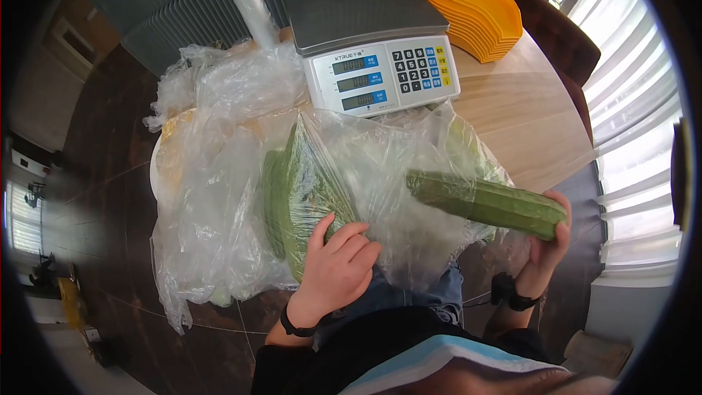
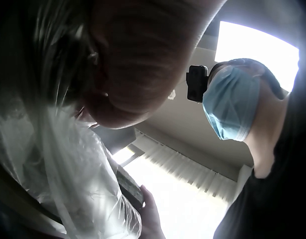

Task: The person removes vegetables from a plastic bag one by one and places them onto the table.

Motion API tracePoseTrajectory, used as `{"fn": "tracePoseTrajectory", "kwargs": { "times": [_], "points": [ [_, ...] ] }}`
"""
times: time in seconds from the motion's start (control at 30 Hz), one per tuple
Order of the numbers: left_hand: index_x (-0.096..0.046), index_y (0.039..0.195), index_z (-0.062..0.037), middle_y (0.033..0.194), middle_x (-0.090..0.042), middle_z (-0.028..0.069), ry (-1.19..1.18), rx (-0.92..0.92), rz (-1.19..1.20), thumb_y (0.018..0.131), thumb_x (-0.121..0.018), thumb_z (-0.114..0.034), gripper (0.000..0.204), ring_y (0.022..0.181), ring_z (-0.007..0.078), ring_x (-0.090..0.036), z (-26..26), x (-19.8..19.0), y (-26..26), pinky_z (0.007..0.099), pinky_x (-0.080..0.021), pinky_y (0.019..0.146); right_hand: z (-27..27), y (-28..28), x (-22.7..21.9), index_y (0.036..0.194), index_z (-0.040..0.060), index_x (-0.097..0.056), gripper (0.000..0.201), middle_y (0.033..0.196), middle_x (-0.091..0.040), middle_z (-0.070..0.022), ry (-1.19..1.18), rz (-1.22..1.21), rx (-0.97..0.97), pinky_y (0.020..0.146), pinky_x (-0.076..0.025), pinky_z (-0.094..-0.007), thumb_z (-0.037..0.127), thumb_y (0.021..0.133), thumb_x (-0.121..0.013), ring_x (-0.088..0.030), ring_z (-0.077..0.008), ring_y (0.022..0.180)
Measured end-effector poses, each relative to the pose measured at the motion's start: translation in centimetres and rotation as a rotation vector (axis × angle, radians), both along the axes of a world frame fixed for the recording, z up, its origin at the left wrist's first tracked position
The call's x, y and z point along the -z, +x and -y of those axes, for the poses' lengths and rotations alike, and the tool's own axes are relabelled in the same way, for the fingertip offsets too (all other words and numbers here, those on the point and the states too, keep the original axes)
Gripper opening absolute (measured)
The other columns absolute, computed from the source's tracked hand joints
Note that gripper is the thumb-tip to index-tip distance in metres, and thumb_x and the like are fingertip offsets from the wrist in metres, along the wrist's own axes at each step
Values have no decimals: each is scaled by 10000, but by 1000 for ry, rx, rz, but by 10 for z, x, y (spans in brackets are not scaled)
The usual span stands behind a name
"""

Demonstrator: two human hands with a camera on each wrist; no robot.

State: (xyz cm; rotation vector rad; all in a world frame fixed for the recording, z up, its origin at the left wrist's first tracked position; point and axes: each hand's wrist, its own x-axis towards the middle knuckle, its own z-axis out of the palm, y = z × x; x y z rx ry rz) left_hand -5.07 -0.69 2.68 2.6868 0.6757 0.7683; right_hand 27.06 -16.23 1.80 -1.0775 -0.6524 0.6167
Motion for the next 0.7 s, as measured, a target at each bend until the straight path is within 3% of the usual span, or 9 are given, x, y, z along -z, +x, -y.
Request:
{"fn": "tracePoseTrajectory", "kwargs": {
  "times": [0.03,0.13,0.17,0.2,0.33,0.43,0.53,0.6,0.7],
  "points": [
    [-615,849,-120,804,-542,20,4,-3,0,599,-599,-63,257,1003,197,-547,0,0,0,484,-274,995,12,18,1,1203,-54,-422,657,1038,-566,-182,73,-7,26,722,-523,-340,367,733,-605,-604,-258,891],
    [-618,845,-124,802,-542,17,12,-15,-3,598,-605,-66,253,1000,195,-546,0,-1,2,484,-274,996,33,42,-7,1261,-51,-384,660,1134,-521,-204,252,-110,172,858,-475,-400,334,762,-582,-540,-298,1044],
    [-619,844,-125,801,-542,15,17,-21,-10,598,-608,-67,253,998,195,-546,0,-1,2,484,-275,996,25,34,-10,1305,-42,-345,651,1194,-491,-204,336,-178,325,835,-488,-390,293,793,-568,-526,-304,1068],
    [-619,844,-125,801,-542,15,16,-24,-7,598,-608,-67,253,998,195,-546,1,-1,3,484,-275,996,25,38,-5,1305,-42,-345,651,1194,-491,-204,335,-176,322,835,-488,-390,293,793,-568,-526,-304,1068],
    [-621,842,-125,802,-546,12,17,-34,-3,597,-610,-67,252,991,195,-548,2,1,3,483,-275,997,9,43,37,1324,-16,-339,602,1227,-468,-181,222,-102,211,825,-496,-367,223,825,-574,-521,-277,1079],
    [-621,842,-124,800,-551,12,20,-31,-1,605,-601,-66,245,986,196,-550,2,0,3,479,-275,997,-32,21,51,1321,-8,-355,580,1227,-471,-168,98,98,363,839,-488,-347,129,812,-595,-521,-245,1075],
    [-620,842,-119,794,-555,16,16,-31,16,620,-593,-78,227,979,203,-555,2,0,3,478,-273,996,-47,17,70,1294,-11,-401,527,1234,-470,-139,-13,199,363,940,-404,-339,88,816,-600,-486,-229,1112],
    [-620,841,-113,790,-557,19,4,-34,34,629,-590,-89,216,975,208,-558,3,-2,2,478,-270,996,-50,15,75,1270,-6,-439,500,1242,-467,-129,-205,626,413,978,-350,-328,56,805,-611,-464,-219,1127],
    [-614,869,-95,745,-556,21,-83,-7,68,695,-593,-133,180,977,215,-561,3,-7,2,478,-259,998,-55,20,75,1234,4,-476,466,1254,-472,-132,-208,612,364,986,-332,-332,38,791,-616,-444,-223,1155]
  ]
}}
